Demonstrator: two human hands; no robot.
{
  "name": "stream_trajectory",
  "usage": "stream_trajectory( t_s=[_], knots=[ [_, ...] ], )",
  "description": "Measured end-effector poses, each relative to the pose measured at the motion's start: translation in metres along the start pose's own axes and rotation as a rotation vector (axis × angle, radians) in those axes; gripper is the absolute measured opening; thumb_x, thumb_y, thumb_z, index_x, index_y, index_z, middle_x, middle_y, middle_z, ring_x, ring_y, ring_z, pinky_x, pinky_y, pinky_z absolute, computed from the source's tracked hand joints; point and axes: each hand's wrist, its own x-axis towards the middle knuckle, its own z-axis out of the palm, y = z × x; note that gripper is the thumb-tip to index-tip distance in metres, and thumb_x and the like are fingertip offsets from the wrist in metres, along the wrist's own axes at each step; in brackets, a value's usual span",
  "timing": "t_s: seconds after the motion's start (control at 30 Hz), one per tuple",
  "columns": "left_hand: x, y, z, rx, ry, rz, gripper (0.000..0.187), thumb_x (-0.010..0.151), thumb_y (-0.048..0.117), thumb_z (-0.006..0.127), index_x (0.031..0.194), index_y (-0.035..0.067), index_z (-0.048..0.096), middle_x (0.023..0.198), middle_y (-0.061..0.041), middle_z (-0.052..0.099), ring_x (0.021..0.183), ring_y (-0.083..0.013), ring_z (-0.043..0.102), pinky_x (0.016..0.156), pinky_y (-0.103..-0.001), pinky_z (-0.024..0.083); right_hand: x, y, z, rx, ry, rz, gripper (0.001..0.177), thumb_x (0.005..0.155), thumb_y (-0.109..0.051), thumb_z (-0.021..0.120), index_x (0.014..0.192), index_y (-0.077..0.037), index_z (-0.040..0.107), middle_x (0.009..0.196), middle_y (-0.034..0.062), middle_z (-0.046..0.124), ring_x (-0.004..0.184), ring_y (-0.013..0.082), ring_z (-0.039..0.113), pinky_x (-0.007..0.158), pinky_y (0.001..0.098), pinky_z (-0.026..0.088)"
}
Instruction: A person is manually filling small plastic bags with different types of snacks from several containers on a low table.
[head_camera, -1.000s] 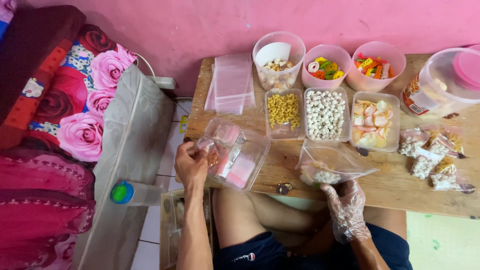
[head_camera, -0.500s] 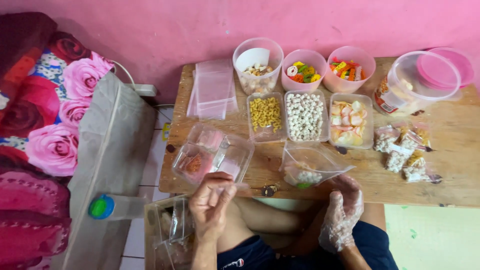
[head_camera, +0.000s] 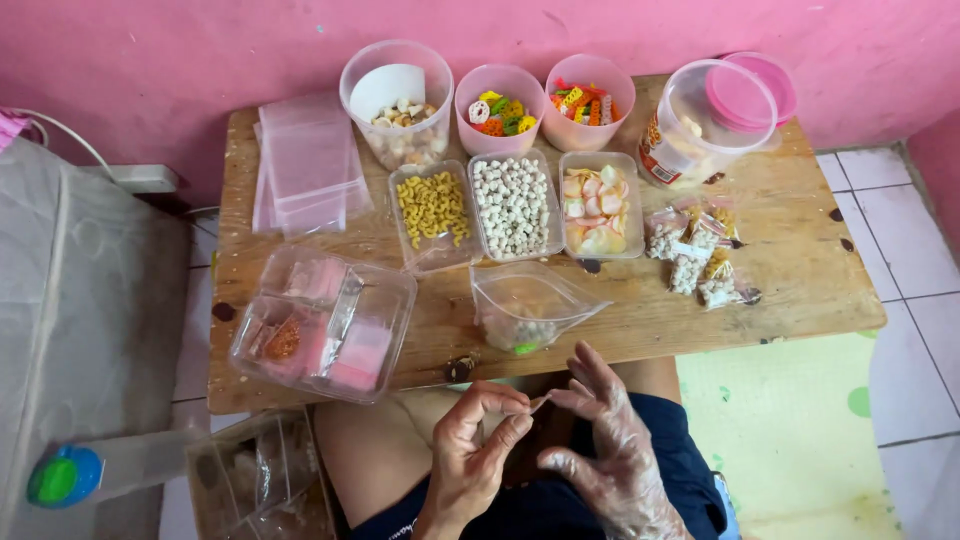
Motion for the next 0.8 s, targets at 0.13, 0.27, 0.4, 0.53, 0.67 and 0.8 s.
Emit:
stream_trajectory(
  t_s=[0.13,0.27,0.4,0.53,0.67,0.8],
  knots=[
    [0.002,0.002,0.0,-0.011,-0.018,-0.044,0.008,0.09,-0.004,0.071,0.095,0.001,0.067,0.103,-0.008,0.07,0.092,-0.0162,0.065,0.085,-0.029,0.054,0.001,0.008,-0.007,0.118,0.209,0.037,0.053,0.068,-0.007,0.09,0.116,-0.002,0.067,0.133,0.0152,0.064,0.12,0.0253,0.062,0.105,0.0366,0.051],
    [0.003,0.011,0.006,0.076,-0.054,-0.068,0.006,0.089,0.0,0.074,0.089,0.002,0.069,0.097,-0.006,0.072,0.084,-0.0145,0.067,0.076,-0.027,0.056,-0.008,0.021,-0.008,0.411,0.175,0.167,0.042,0.067,0.005,0.089,0.08,-0.011,0.052,0.127,0.0163,0.067,0.108,0.0249,0.067,0.094,0.0377,0.058],
    [0.004,0.003,0.009,0.019,-0.069,-0.084,0.007,0.088,-0.002,0.074,0.09,0.001,0.069,0.099,-0.008,0.071,0.086,-0.0155,0.067,0.08,-0.028,0.057,-0.003,0.01,-0.007,0.273,0.114,0.12,0.041,0.071,0.004,0.086,0.068,-0.01,0.047,0.131,0.0145,0.066,0.107,0.0222,0.07,0.085,0.0332,0.064],
    [0.002,-0.005,0.009,-0.083,-0.052,-0.192,0.005,0.091,-0.001,0.072,0.096,-0.001,0.069,0.1,-0.011,0.077,0.088,-0.0151,0.07,0.082,-0.027,0.057,-0.006,0.024,-0.008,0.427,0.189,0.178,0.041,0.076,0.013,0.079,0.107,-0.003,0.058,0.107,0.0152,0.072,0.096,0.0219,0.072,0.085,0.0317,0.06],
    [0.0,-0.018,0.009,-0.219,-0.021,-0.249,0.008,0.092,-0.003,0.071,0.1,-0.004,0.069,0.099,-0.013,0.076,0.082,-0.0132,0.066,0.077,-0.025,0.055,0.01,-0.002,-0.013,0.114,0.126,0.182,0.012,0.078,0.006,0.08,0.082,-0.003,0.074,0.084,0.0023,0.074,0.066,0.0091,0.062,0.059,0.0221,0.052],
    [0.002,-0.012,0.007,-0.139,-0.127,-0.23,0.04,0.088,0.0,0.074,0.125,-0.001,0.059,0.108,-0.016,0.075,0.095,-0.0195,0.072,0.085,-0.03,0.06,0.01,0.001,-0.008,0.19,0.154,0.14,0.009,0.084,0.008,0.074,0.084,-0.001,0.074,0.083,0.0042,0.068,0.068,0.0112,0.057,0.059,0.023,0.047]
  ],
)
